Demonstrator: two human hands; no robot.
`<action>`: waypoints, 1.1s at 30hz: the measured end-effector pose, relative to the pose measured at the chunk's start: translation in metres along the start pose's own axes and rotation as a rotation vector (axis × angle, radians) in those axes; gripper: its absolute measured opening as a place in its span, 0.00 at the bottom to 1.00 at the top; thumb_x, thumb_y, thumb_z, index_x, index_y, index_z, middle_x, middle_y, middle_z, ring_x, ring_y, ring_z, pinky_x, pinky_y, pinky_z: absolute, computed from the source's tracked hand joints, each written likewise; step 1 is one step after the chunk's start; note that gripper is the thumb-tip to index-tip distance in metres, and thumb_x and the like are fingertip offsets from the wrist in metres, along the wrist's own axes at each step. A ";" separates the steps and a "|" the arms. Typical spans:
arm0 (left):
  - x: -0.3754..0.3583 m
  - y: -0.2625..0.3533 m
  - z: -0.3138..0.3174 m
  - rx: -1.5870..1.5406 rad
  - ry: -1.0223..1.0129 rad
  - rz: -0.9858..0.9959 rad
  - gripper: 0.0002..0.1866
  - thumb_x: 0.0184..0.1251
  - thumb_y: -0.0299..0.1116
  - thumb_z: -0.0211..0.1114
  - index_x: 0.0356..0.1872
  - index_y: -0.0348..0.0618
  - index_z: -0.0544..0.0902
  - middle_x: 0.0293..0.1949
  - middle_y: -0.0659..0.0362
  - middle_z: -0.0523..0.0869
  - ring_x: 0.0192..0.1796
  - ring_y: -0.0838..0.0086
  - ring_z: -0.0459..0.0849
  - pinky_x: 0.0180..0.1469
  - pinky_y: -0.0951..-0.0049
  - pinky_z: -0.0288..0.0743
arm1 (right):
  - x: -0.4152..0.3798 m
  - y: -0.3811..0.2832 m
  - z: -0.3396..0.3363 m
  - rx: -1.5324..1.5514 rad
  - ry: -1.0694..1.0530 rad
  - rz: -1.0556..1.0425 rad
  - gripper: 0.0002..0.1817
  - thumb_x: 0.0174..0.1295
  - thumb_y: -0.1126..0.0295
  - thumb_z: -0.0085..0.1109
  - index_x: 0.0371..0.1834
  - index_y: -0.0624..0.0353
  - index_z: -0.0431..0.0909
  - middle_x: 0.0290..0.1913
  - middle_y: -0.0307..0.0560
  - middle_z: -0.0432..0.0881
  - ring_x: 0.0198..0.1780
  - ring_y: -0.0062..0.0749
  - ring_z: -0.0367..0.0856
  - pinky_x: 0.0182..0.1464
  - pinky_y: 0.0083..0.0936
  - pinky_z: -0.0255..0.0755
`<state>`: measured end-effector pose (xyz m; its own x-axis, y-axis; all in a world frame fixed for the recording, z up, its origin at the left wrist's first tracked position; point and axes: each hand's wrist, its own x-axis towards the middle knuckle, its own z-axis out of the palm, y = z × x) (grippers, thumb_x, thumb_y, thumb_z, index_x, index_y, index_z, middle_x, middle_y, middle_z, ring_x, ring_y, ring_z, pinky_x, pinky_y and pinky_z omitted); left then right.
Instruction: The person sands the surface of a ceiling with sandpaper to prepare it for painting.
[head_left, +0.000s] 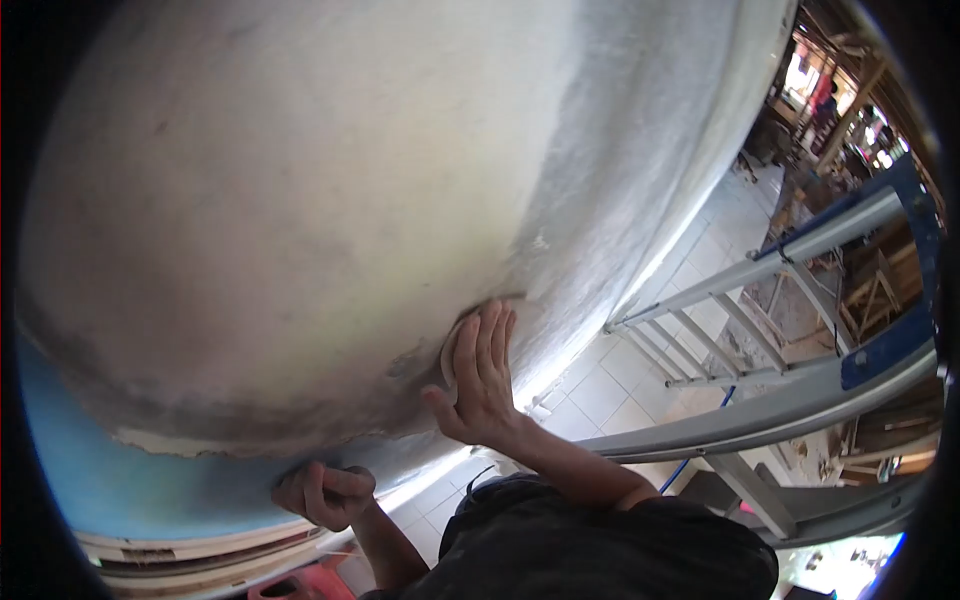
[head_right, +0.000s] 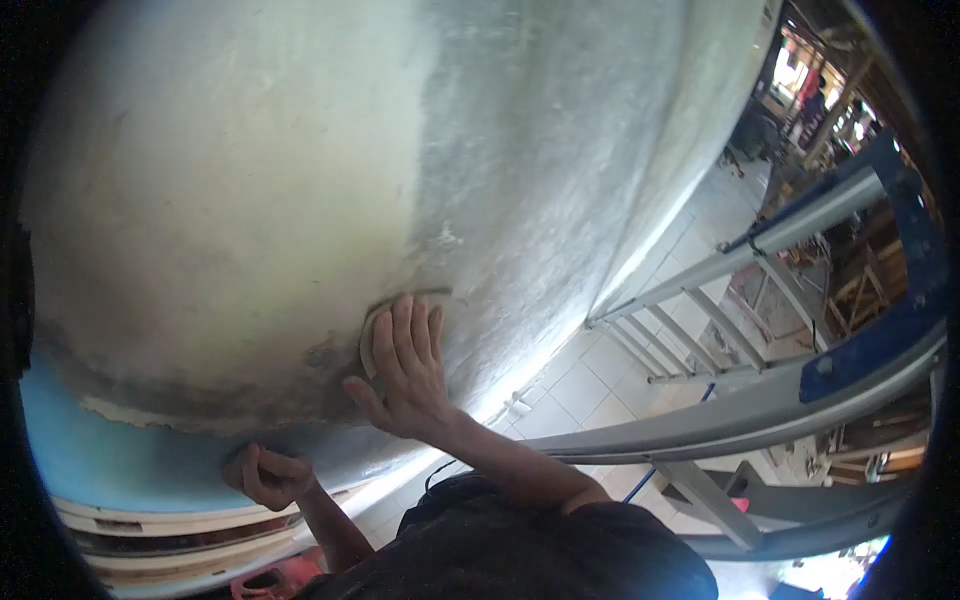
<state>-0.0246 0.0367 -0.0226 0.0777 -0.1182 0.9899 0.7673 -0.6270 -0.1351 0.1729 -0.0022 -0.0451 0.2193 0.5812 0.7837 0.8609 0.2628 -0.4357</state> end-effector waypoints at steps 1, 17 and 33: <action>-0.001 -0.001 -0.001 0.000 0.008 0.002 0.05 0.63 0.27 0.52 0.34 0.37 0.74 0.23 0.57 0.73 0.25 0.68 0.68 0.28 0.70 0.61 | 0.006 0.005 -0.005 -0.029 -0.001 -0.003 0.45 0.66 0.48 0.38 0.67 0.82 0.34 0.68 0.83 0.30 0.71 0.74 0.25 0.67 0.60 0.23; -0.001 -0.001 0.002 -0.027 0.016 0.028 0.06 0.63 0.25 0.52 0.33 0.33 0.76 0.24 0.54 0.75 0.24 0.67 0.70 0.27 0.69 0.64 | 0.034 0.018 -0.021 0.084 0.230 0.123 0.42 0.65 0.50 0.44 0.68 0.77 0.43 0.69 0.79 0.40 0.71 0.73 0.34 0.67 0.62 0.29; -0.003 0.000 -0.001 -0.004 -0.041 -0.018 0.05 0.64 0.28 0.53 0.35 0.38 0.75 0.26 0.57 0.74 0.28 0.69 0.69 0.30 0.70 0.62 | -0.006 0.000 0.002 0.115 0.161 0.109 0.42 0.66 0.49 0.42 0.68 0.78 0.43 0.68 0.82 0.41 0.71 0.74 0.36 0.66 0.63 0.32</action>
<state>-0.0259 0.0364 -0.0254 0.0899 -0.0747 0.9931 0.7660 -0.6321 -0.1169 0.1702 -0.0040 -0.0506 0.3863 0.4828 0.7859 0.7720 0.2971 -0.5619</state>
